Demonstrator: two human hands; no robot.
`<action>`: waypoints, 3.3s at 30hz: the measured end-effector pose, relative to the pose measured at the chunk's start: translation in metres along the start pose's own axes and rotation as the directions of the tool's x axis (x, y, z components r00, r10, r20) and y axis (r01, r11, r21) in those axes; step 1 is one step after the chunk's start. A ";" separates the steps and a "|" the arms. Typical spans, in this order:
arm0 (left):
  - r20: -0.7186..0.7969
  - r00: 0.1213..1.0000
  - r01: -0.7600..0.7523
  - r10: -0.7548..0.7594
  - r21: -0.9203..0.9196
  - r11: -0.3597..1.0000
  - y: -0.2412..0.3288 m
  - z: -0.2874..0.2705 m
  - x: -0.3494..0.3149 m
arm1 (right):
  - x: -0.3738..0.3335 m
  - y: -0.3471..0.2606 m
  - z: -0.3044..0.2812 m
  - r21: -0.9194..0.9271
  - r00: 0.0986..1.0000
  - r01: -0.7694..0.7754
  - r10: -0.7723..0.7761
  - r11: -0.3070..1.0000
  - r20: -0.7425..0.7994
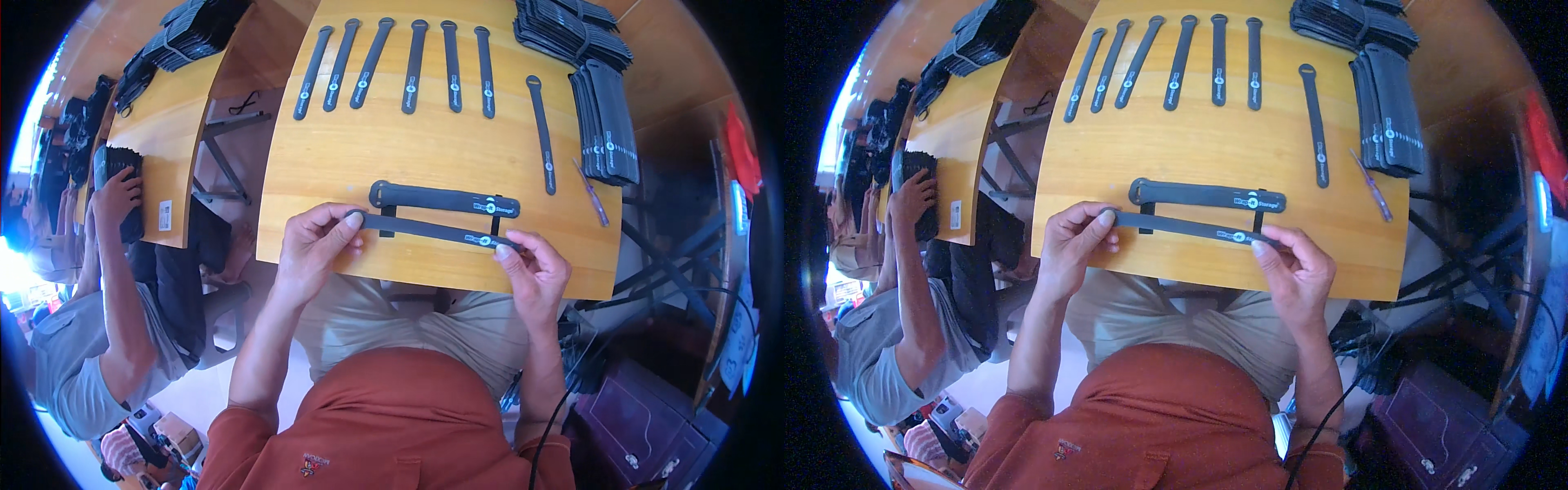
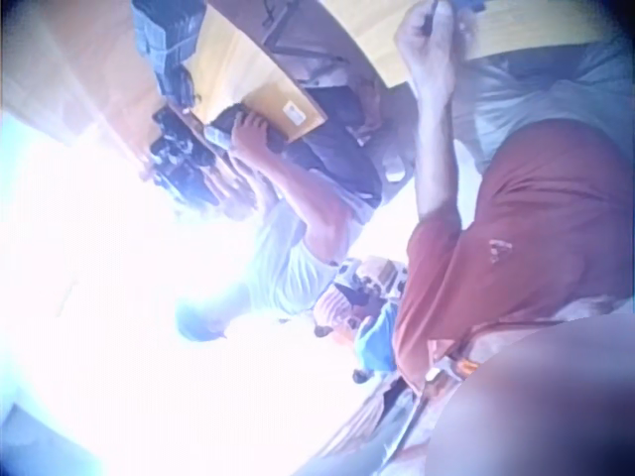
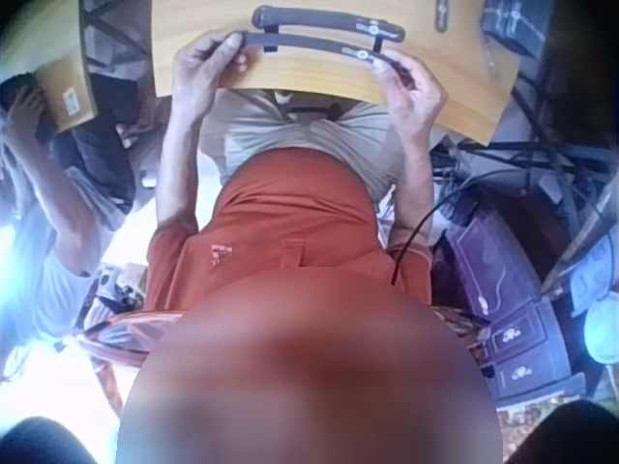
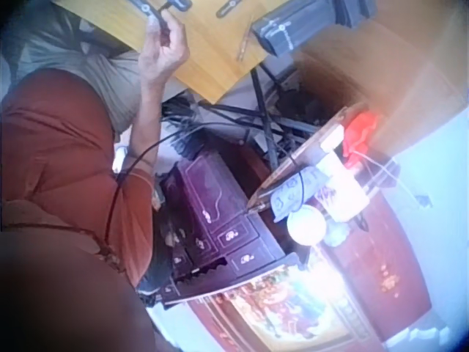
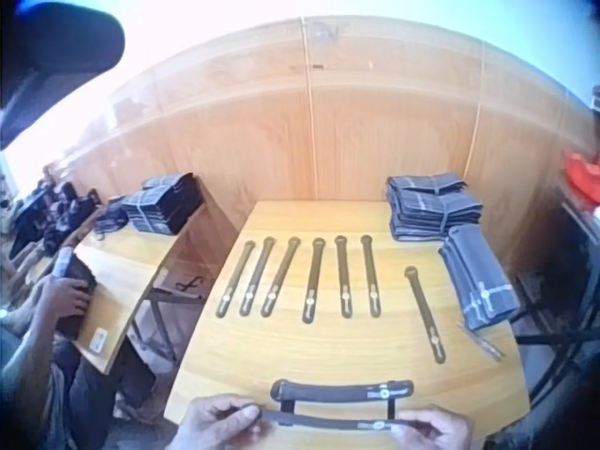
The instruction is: Stacking and aligning black watch straps in a manufacturing workshop.
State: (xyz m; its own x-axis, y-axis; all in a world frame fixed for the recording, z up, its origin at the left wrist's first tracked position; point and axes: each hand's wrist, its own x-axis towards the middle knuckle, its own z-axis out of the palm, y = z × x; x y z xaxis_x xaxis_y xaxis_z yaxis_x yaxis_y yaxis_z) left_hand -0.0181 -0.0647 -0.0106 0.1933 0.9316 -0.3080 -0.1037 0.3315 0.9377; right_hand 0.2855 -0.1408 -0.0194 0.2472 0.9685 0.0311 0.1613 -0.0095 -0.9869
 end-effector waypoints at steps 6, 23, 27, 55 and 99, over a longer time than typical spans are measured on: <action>0.013 0.998 -0.065 0.064 0.141 0.988 0.002 0.003 0.027 | 0.021 0.003 -0.009 0.035 0.999 -0.045 0.046 0.998 -0.027; -0.044 0.999 -0.002 0.014 0.278 0.961 0.008 0.011 0.036 | 0.041 0.006 -0.013 -0.107 0.992 -0.096 0.087 0.990 -0.088; -0.028 1.000 0.021 -0.012 0.366 0.930 0.010 0.014 0.038 | 0.043 0.003 -0.014 -0.184 0.997 -0.034 0.021 0.982 -0.070; -0.040 0.997 0.074 -0.064 0.373 0.925 0.009 0.012 0.037 | 0.040 0.013 -0.008 -0.397 0.980 0.125 -0.175 0.909 -0.093; -0.071 0.997 0.045 -0.018 0.400 0.916 0.003 0.013 0.039 | 0.041 0.014 -0.007 -0.442 0.973 0.152 -0.212 0.884 -0.089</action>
State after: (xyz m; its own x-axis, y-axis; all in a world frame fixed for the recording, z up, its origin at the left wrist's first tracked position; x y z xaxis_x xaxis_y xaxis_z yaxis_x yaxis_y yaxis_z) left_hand 0.0016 -0.0291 -0.0181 0.1253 0.9336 -0.3358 0.3037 0.2862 0.9088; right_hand 0.3043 -0.1029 -0.0305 0.2914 0.9223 0.2537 0.6027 0.0290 -0.7975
